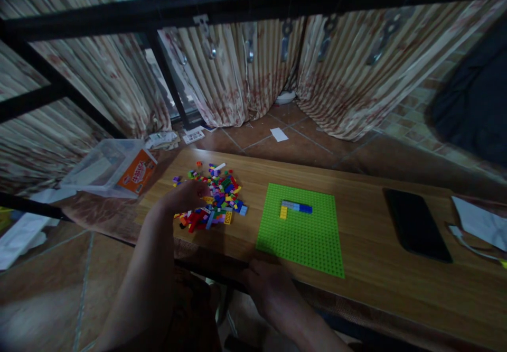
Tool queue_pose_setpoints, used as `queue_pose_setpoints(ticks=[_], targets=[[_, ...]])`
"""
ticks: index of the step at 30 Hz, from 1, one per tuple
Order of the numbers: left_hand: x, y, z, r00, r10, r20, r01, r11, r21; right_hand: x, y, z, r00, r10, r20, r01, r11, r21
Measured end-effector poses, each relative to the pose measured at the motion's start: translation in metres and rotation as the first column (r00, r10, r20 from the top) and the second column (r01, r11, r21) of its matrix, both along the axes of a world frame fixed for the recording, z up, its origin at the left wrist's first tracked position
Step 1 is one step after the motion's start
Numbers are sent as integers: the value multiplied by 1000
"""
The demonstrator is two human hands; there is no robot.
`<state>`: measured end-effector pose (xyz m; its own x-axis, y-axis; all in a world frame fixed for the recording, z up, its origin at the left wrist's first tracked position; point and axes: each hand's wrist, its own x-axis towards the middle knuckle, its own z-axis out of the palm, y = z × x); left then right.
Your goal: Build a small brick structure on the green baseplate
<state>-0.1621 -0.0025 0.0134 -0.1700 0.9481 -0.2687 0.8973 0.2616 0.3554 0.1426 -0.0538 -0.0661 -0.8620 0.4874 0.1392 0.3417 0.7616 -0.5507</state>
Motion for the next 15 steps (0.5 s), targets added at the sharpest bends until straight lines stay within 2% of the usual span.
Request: queue_pose_setpoints(ticks=[5,7,10,12,15], targets=[[13,5,6,1000,-6,21,4,998,63,-2,1,0,998,13,59,-19,996,87],[27,9,7,996,-81,35,76,989,130,-3,2,0,998,4,68,-12,994,108],[52,15,3,961,-276,11,267,938,222,-3,1,-1,996,-3,84,-7,992,124],[67,18,-1,946,-319,-53,323,926,193,-3,1,-1,995,-2,99,-10,993,118],[81,20,-7,945,-289,-151,308,944,116,-4,1,0,993,-15,118,1,993,119]])
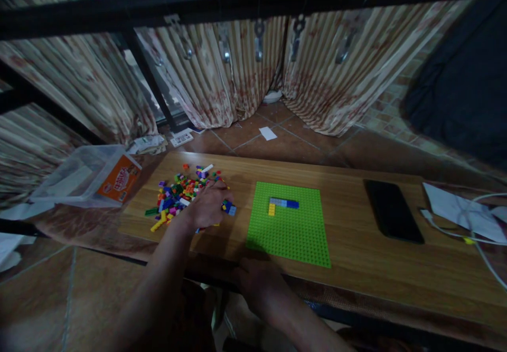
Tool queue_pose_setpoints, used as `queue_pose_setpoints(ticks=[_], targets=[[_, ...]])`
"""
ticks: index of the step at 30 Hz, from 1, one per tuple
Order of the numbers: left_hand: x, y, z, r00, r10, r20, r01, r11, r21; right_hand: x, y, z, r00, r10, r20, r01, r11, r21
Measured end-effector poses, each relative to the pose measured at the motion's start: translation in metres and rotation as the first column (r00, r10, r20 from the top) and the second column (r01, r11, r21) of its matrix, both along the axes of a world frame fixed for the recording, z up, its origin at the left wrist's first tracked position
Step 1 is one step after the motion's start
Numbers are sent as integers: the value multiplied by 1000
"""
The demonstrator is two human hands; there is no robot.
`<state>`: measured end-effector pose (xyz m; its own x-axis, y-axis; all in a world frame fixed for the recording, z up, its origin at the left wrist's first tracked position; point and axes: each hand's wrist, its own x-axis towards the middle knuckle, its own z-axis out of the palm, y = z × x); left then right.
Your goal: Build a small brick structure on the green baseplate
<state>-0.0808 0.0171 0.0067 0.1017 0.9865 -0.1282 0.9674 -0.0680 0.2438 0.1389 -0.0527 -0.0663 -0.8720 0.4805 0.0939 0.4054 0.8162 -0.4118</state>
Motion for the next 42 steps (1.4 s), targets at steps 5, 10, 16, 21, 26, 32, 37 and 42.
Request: queue_pose_setpoints(ticks=[5,10,16,21,26,32,37,42], targets=[[4,0,-4,998,46,-44,-46,999,-9,-2,2,4,999,33,-9,-33,999,6],[0,2,-7,997,46,-56,-47,999,-23,-2,4,9,999,36,5,-36,999,-1],[-9,3,-4,998,-25,56,21,997,77,-3,6,20,988,66,141,-57,996,-63],[-12,4,3,952,-138,274,104,986,134,-4,9,25,964,106,243,-81,990,-112],[-9,1,6,924,-134,358,88,986,142,-4,9,28,961,110,255,-81,989,-123],[0,3,3,922,-137,361,103,988,113,3,10,21,984,65,165,-53,995,-79],[29,6,-6,909,-252,331,226,967,116,13,25,22,999,-52,-8,52,999,-12],[55,6,-19,897,-357,262,330,933,142,28,46,33,980,-162,-117,163,987,6]])
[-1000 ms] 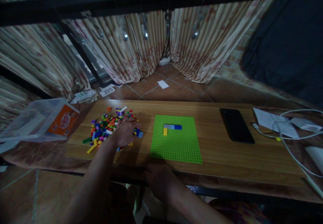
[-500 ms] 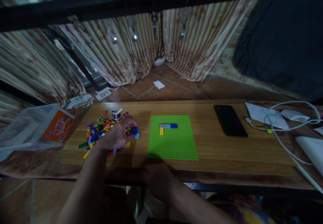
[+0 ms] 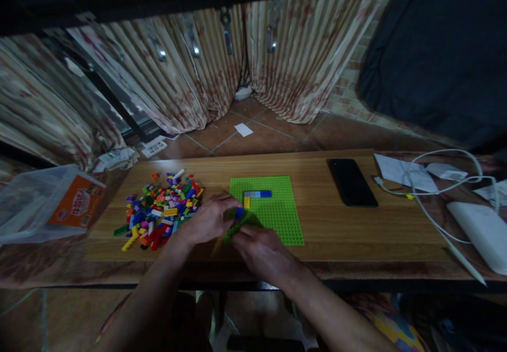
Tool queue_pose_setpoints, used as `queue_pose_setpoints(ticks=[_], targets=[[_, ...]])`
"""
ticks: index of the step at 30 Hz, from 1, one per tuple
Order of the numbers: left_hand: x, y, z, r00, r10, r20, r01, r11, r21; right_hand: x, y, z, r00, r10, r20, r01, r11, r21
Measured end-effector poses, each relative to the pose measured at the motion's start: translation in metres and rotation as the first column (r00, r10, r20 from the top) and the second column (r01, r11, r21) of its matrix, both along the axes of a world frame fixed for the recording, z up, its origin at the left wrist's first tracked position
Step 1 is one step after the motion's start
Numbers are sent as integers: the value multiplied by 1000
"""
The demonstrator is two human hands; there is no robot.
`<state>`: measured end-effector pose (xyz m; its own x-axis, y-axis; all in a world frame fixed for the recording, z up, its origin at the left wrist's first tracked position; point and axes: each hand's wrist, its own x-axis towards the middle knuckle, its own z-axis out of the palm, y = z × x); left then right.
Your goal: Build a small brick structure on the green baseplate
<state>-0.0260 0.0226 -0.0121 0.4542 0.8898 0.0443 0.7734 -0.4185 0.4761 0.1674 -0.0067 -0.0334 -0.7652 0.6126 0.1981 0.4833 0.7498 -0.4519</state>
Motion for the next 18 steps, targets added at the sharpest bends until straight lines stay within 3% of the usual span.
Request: queue_pose_setpoints(ticks=[8,18], targets=[[18,-2,-12,996,34,-78,-32,999,38,25,33,1,946,-320,-57,317,947,-53],[22,-5,-20,988,151,-25,-152,988,-21,14,40,-9,894,-443,71,449,883,-138]])
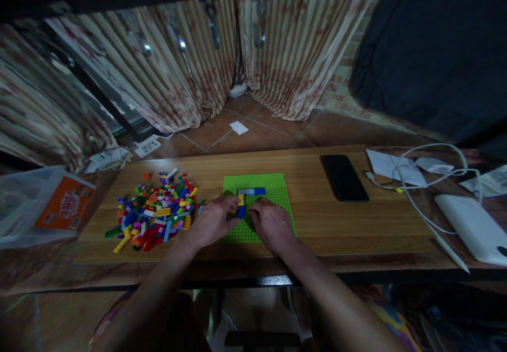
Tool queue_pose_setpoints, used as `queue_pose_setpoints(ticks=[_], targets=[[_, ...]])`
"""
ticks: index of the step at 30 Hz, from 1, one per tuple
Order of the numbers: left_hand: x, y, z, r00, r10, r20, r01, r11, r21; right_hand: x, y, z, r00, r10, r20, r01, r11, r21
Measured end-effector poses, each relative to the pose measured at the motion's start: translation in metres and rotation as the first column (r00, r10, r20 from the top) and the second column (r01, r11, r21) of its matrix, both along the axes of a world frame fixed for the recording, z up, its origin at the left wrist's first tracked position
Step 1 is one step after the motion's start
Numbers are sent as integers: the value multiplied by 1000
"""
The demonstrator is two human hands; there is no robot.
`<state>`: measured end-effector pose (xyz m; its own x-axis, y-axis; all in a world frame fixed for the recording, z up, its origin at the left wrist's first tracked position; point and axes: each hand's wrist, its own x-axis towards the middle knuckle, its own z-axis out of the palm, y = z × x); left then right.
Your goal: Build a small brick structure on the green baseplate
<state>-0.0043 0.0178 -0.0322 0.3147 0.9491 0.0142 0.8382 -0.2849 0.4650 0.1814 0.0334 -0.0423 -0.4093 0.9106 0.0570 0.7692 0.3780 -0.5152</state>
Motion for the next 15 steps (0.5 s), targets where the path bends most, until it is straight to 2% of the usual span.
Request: queue_pose_setpoints(ticks=[7,15], targets=[[3,-2,1,999,8,50,-7,1000,-27,-9,1,-1,999,6,-52,-8,1000,-26],[7,-4,1,995,55,79,-50,997,-55,-12,0,-4,999,-16,-41,16,1000,0]])
